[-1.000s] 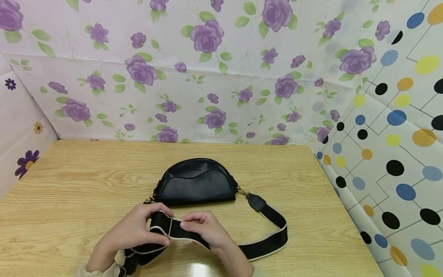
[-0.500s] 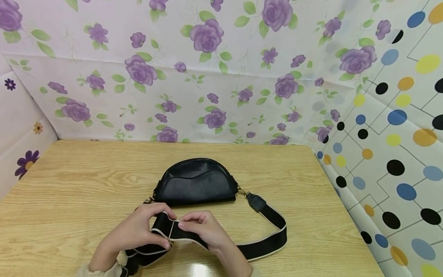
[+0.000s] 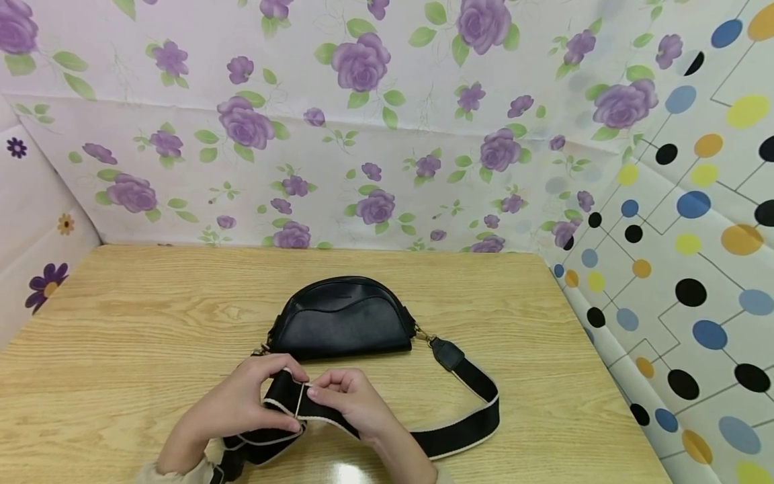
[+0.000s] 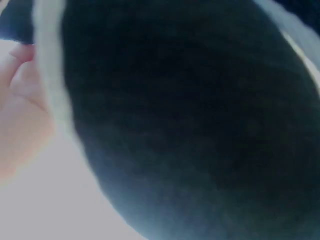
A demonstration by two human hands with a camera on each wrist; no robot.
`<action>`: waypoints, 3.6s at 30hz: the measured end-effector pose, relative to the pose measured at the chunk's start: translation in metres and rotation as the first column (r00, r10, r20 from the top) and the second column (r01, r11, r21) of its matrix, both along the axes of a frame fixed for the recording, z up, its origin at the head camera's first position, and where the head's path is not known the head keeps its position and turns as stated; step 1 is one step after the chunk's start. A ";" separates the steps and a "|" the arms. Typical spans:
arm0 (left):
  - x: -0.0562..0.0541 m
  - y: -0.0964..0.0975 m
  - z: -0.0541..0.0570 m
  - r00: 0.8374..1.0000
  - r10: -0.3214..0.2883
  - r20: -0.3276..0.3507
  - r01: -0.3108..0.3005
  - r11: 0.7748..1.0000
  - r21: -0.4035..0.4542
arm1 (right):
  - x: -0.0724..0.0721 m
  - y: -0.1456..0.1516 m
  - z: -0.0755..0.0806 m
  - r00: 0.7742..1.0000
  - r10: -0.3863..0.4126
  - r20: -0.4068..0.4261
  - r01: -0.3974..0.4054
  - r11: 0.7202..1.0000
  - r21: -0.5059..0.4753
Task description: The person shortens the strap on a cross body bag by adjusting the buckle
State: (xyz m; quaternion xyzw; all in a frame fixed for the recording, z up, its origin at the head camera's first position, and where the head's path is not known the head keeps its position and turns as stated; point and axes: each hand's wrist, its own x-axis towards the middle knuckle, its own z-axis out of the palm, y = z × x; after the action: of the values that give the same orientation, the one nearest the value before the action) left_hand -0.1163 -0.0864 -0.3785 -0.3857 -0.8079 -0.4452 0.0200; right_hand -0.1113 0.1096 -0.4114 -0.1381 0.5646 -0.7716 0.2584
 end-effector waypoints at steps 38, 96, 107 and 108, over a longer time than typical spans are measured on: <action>-0.001 0.000 -0.003 0.998 0.023 0.057 -0.027 0.998 0.062 | -0.002 0.006 -0.002 0.999 -0.026 -0.031 0.025 0.999 -0.031; -0.002 -0.002 -0.001 0.998 -0.032 0.055 0.034 0.999 -0.041 | 0.000 0.007 0.002 0.968 -0.008 -0.253 0.048 0.987 0.155; -0.003 0.003 -0.003 0.999 -0.043 -0.003 0.043 0.999 0.027 | 0.005 0.001 0.011 0.953 -0.078 -0.293 0.153 0.958 0.242; -0.003 0.003 -0.003 0.999 -0.044 0.001 0.044 0.998 0.035 | 0.005 0.001 0.012 0.952 -0.087 -0.293 0.164 0.954 0.251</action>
State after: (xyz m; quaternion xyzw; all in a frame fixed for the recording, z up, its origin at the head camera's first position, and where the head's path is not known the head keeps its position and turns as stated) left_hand -0.1195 -0.0834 -0.3814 -0.4027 -0.7913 -0.4598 0.0161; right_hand -0.1063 0.1105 -0.3997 -0.1721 0.7036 -0.6745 0.1429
